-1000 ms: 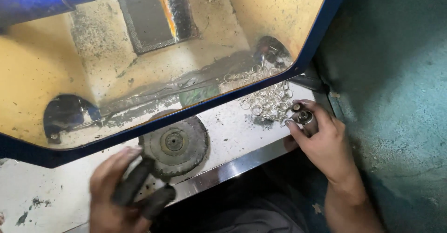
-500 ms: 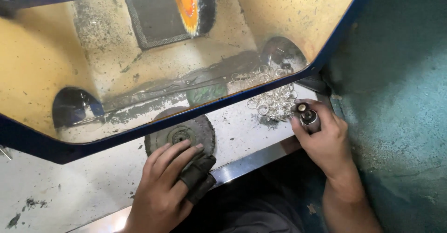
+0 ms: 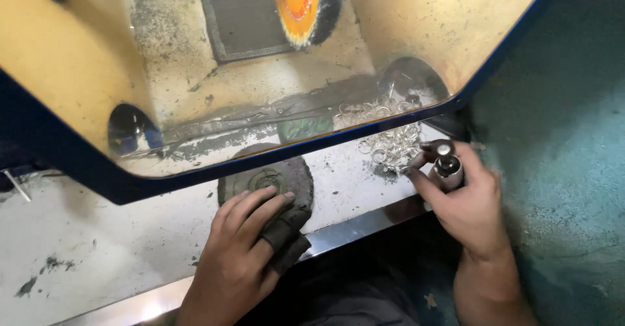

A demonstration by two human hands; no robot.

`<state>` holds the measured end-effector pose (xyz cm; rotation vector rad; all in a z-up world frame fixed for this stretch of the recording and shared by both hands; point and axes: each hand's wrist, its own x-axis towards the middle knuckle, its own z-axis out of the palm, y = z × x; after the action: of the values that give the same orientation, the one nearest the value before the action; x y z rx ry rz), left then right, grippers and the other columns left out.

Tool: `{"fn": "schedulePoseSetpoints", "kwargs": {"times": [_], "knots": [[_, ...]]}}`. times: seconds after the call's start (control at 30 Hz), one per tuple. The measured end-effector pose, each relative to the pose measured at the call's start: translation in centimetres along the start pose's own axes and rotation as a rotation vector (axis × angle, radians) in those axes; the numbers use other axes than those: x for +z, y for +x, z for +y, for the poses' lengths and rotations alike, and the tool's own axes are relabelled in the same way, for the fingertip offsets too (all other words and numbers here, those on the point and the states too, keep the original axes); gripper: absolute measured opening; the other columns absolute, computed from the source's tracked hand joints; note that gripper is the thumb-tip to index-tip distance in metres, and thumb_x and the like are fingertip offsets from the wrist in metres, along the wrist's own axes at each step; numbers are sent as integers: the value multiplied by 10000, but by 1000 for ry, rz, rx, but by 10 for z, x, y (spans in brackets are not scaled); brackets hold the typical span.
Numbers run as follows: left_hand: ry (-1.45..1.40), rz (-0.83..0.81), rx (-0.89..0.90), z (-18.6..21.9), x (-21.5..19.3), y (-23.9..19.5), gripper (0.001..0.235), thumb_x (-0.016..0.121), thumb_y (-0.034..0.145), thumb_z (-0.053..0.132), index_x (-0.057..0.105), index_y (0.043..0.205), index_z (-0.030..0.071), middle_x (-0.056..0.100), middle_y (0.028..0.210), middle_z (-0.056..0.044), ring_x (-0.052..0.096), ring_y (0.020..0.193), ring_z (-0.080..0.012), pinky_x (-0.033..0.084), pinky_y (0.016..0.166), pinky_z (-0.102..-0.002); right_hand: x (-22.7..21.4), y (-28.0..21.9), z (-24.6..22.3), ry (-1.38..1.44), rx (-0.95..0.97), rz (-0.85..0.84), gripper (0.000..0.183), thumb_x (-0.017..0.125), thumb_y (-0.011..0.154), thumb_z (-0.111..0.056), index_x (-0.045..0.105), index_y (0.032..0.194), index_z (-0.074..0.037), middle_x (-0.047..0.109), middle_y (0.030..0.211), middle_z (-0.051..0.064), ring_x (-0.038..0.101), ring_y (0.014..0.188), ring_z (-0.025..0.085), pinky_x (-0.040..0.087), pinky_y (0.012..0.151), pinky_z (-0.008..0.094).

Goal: The person uses a rotary polishing tool to polish small metal rings one at a time. They hold each ring with a finger cot and apply the tool to its surface, then place the finished ring into a pile on the workbench.

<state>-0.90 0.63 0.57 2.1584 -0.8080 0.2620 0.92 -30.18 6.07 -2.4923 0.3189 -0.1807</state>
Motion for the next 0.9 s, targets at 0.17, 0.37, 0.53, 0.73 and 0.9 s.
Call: {"fn": "schedulePoseSetpoints", "kwargs": {"times": [0.17,0.37,0.53,0.73,0.9], "knots": [[-13,-2,-65,3,-5,0,474,735,947,288,560,1282,3,518,1474,-158,503,1381,-415,393,1136,-617,34,-10,-32,76,-202,-262,343,863,788,-174,695,1078,-102,795,957,4,722,841,78,535,801,235],[95,-8,-180,1,-2,-4,539,785,790,272,622,1229,5,487,1499,-123,429,1435,-396,327,1179,-609,62,-10,-68,-46,-351,-469,358,843,807,-273,641,1082,-166,788,991,-27,788,888,174,540,724,313],[140,11,-175,4,0,-1,497,802,869,350,633,1174,-4,502,1480,-146,440,1428,-401,318,1201,-594,70,-3,-80,-115,-166,-573,382,830,815,-306,655,1141,-209,808,933,-11,791,821,194,530,703,309],[142,12,-313,12,6,5,528,794,827,514,689,990,23,521,1462,-116,430,1429,-381,265,1203,-608,72,0,-80,-162,-120,-544,409,810,813,-294,644,1178,-218,794,983,-8,764,885,227,512,766,325],[128,65,-338,11,15,10,313,854,741,276,706,894,46,588,1391,-66,448,1417,-359,199,1220,-652,69,-9,-80,-32,-309,-516,449,835,811,-202,622,1200,-137,778,1108,0,776,964,184,548,805,285]]}}
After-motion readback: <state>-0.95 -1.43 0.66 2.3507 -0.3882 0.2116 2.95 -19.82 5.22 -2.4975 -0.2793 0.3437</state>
